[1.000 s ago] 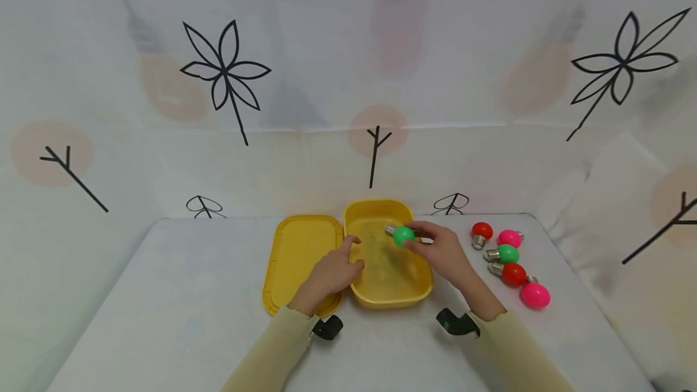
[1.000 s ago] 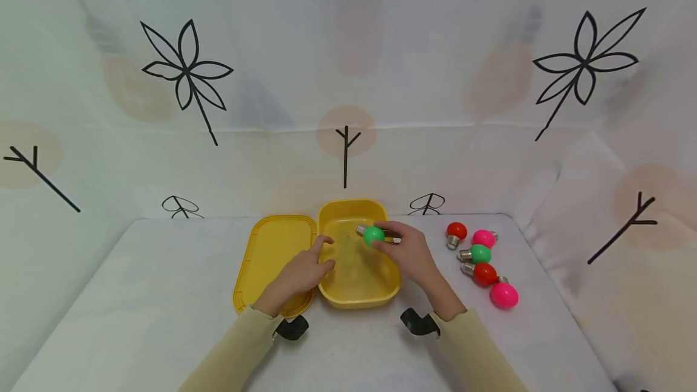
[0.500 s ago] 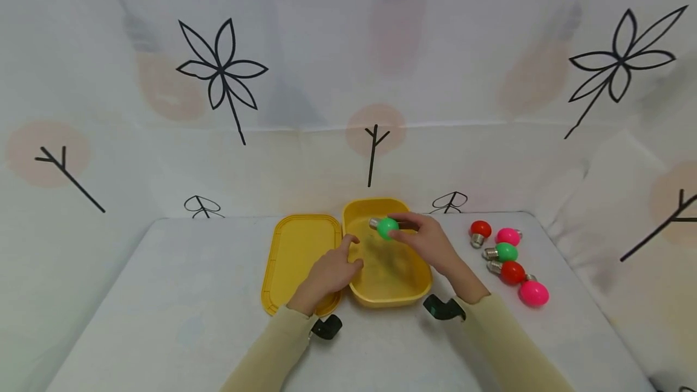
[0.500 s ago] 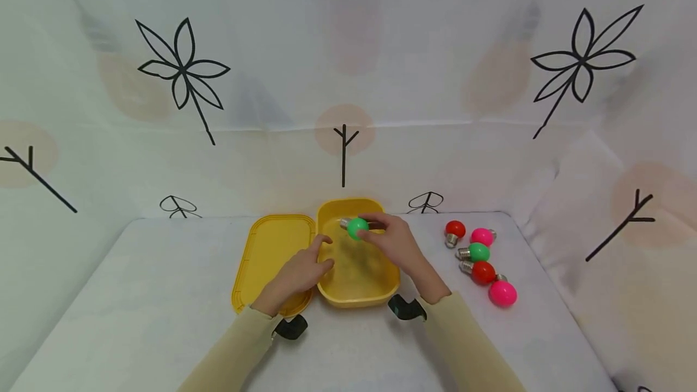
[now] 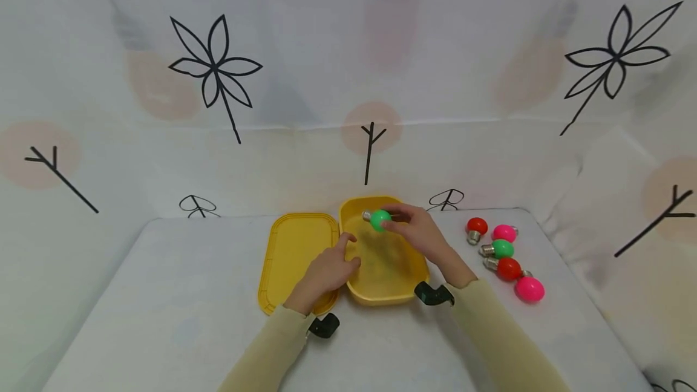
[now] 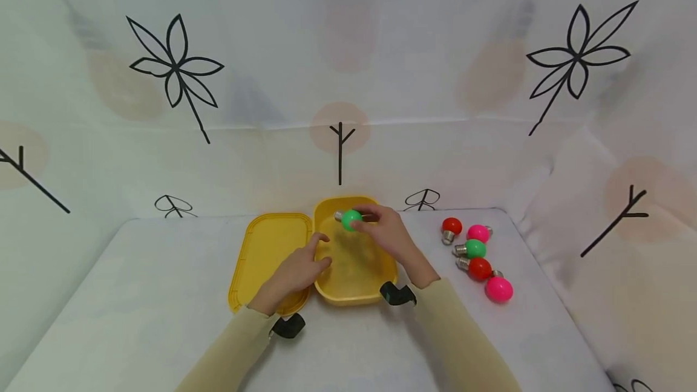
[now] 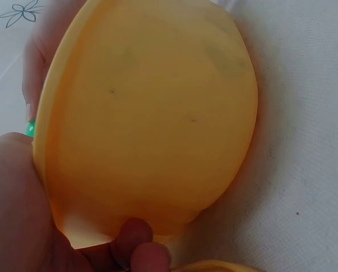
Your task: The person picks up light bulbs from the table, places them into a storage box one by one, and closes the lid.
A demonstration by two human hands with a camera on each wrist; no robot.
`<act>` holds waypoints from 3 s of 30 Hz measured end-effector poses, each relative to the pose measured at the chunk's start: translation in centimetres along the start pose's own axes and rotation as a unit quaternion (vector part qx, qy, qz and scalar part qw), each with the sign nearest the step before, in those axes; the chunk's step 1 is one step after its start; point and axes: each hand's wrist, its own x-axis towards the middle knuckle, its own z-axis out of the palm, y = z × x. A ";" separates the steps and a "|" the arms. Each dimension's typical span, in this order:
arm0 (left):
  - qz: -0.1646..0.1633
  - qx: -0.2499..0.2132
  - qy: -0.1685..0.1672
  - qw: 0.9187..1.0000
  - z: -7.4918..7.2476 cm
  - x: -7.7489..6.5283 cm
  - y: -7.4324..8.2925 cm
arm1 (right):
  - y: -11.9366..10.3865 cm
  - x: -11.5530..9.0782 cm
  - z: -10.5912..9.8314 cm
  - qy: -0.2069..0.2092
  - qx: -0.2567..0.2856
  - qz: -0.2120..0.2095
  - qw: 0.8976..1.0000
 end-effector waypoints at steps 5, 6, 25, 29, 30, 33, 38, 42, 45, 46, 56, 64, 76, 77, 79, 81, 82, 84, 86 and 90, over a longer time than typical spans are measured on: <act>0.000 -0.001 -0.001 1.000 0.0 0.1 -0.1 | 0.0 0.6 0.2 -0.002 0.010 0.004 1.000; 0.000 -0.001 -0.002 1.000 0.1 0.1 -0.1 | 0.0 0.7 0.2 -0.003 0.013 0.004 1.000; 0.005 0.000 0.005 1.000 0.4 0.3 -0.4 | 1.7 3.4 1.5 -0.008 0.038 -0.029 0.999; 0.002 -0.008 0.005 1.000 0.4 0.4 -0.5 | 1.9 3.5 1.7 -0.014 0.008 -0.050 0.999; 0.002 -0.010 0.005 1.000 0.4 0.4 -0.5 | 1.9 3.5 1.8 -0.014 0.000 -0.054 0.998; 0.005 -0.013 0.005 1.000 0.4 0.4 -0.5 | 2.1 3.4 1.9 -0.016 -0.025 -0.068 0.997; 0.014 -0.011 -0.003 1.000 0.1 0.4 -0.6 | 2.2 3.3 1.8 -0.009 -0.040 -0.071 0.997; 0.021 -0.010 -0.012 1.000 -0.1 0.4 -0.7 | 2.3 3.2 1.9 -0.009 -0.050 -0.071 0.996; 0.028 -0.012 -0.017 0.999 -0.2 0.5 -0.8 | 2.5 3.2 2.0 -0.011 -0.058 -0.072 0.996; 0.030 -0.013 -0.018 0.999 -0.2 0.6 -0.8 | 2.5 3.2 2.0 -0.011 -0.059 -0.073 0.996; 0.039 -0.019 -0.025 0.999 -0.3 0.9 -1.0 | 2.6 2.9 2.1 -0.005 -0.062 -0.063 0.996; 0.042 -0.031 -0.022 0.998 0.1 1.0 -1.1 | 2.9 3.2 2.3 -0.025 -0.073 -0.070 0.995; 0.025 -0.039 -0.023 0.999 0.1 0.8 -0.9 | 2.5 3.3 2.6 -0.068 -0.119 -0.082 0.987; 0.024 -0.039 -0.024 0.999 0.1 0.7 -0.9 | 2.4 3.2 2.6 -0.071 -0.119 -0.079 0.987; 0.025 -0.040 -0.024 0.999 0.1 0.7 -0.9 | 2.4 3.2 2.5 -0.076 -0.120 -0.073 0.987; 0.027 -0.042 -0.023 0.998 0.1 0.6 -0.9 | 2.4 3.1 2.5 -0.080 -0.123 -0.069 0.987; 0.026 -0.041 -0.023 0.999 0.1 0.6 -0.9 | 2.5 3.1 2.5 -0.082 -0.122 -0.067 0.987; 0.025 -0.043 -0.021 0.999 0.1 0.6 -0.8 | 2.5 3.1 2.6 -0.083 -0.122 -0.066 0.987; 0.025 -0.044 -0.019 0.999 0.1 0.6 -0.8 | 2.6 3.1 2.6 -0.082 -0.123 -0.065 0.987; 0.026 -0.047 -0.018 0.998 0.1 0.6 -0.7 | 2.7 3.2 2.6 -0.081 -0.126 -0.062 0.987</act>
